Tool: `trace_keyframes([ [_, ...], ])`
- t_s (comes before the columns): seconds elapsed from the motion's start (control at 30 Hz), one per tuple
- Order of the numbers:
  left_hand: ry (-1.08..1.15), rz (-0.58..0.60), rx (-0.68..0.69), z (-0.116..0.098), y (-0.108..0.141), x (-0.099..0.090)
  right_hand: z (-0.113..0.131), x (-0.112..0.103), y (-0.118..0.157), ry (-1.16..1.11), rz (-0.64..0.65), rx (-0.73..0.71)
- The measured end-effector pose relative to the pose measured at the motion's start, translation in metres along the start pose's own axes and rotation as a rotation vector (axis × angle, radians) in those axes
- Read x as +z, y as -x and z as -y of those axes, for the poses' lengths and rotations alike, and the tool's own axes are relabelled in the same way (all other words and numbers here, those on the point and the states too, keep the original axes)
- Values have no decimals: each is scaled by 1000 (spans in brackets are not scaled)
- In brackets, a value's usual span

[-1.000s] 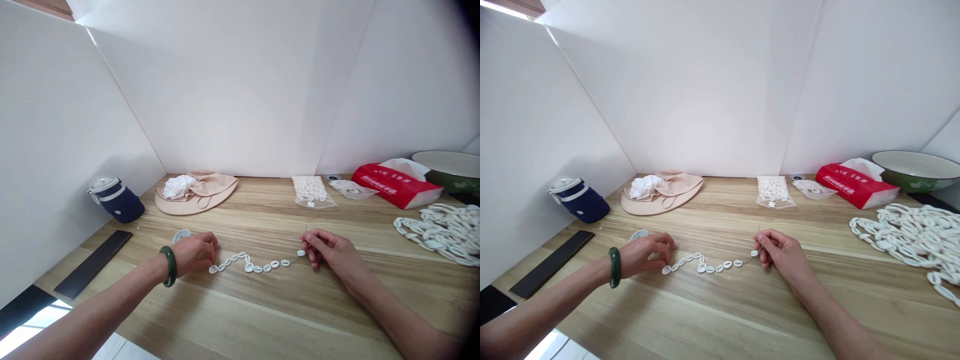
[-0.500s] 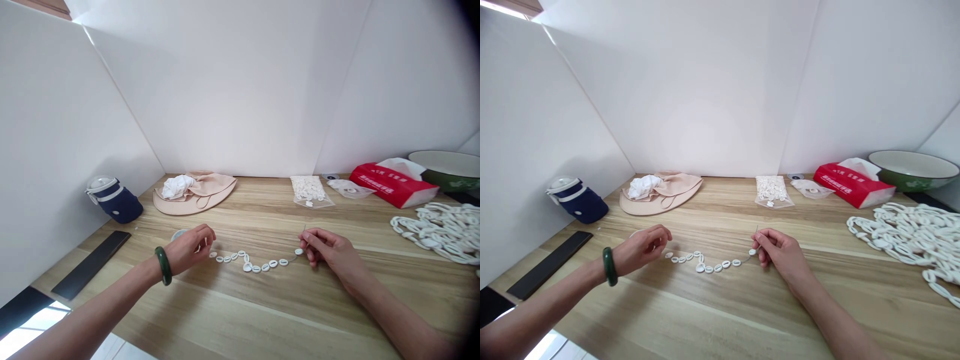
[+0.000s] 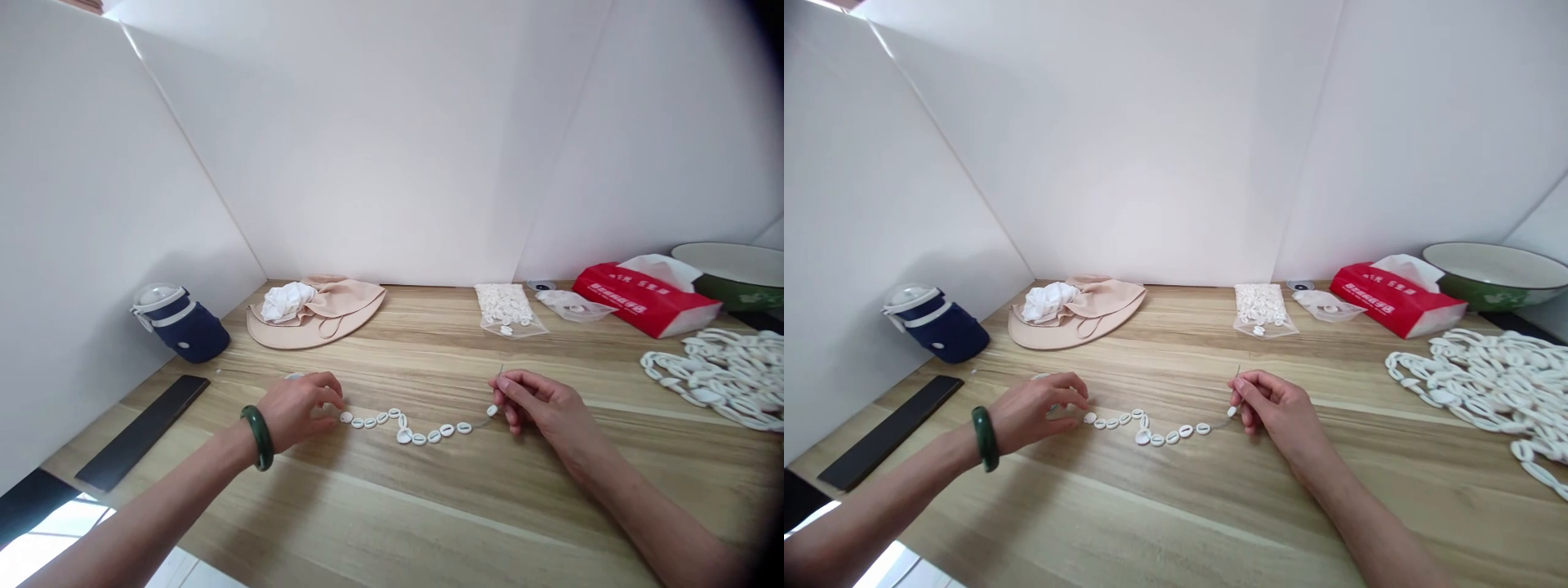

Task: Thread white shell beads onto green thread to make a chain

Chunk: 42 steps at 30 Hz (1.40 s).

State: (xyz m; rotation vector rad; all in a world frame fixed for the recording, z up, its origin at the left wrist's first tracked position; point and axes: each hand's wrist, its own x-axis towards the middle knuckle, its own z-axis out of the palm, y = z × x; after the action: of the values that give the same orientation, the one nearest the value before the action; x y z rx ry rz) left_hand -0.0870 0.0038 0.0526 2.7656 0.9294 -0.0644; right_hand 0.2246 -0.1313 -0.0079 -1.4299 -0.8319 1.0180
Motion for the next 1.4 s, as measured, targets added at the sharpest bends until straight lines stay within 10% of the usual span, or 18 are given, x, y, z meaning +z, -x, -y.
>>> trace_keyframes([
  [0.23,48,-135,-32,-2,-5,-4,1,-3,0,8,15,-27],
  [0.5,722,-420,-242,-14,-7,-24,3,-3,2,102,31,-85],
  [0.73,909,-630,-135,-28,-20,-39,11,11,8,253,106,-101],
  [1.03,915,-524,-104,-24,-25,-38,33,40,6,387,219,-312],
  [1.4,941,-473,-6,-33,-29,-33,45,130,-19,90,444,-303],
])
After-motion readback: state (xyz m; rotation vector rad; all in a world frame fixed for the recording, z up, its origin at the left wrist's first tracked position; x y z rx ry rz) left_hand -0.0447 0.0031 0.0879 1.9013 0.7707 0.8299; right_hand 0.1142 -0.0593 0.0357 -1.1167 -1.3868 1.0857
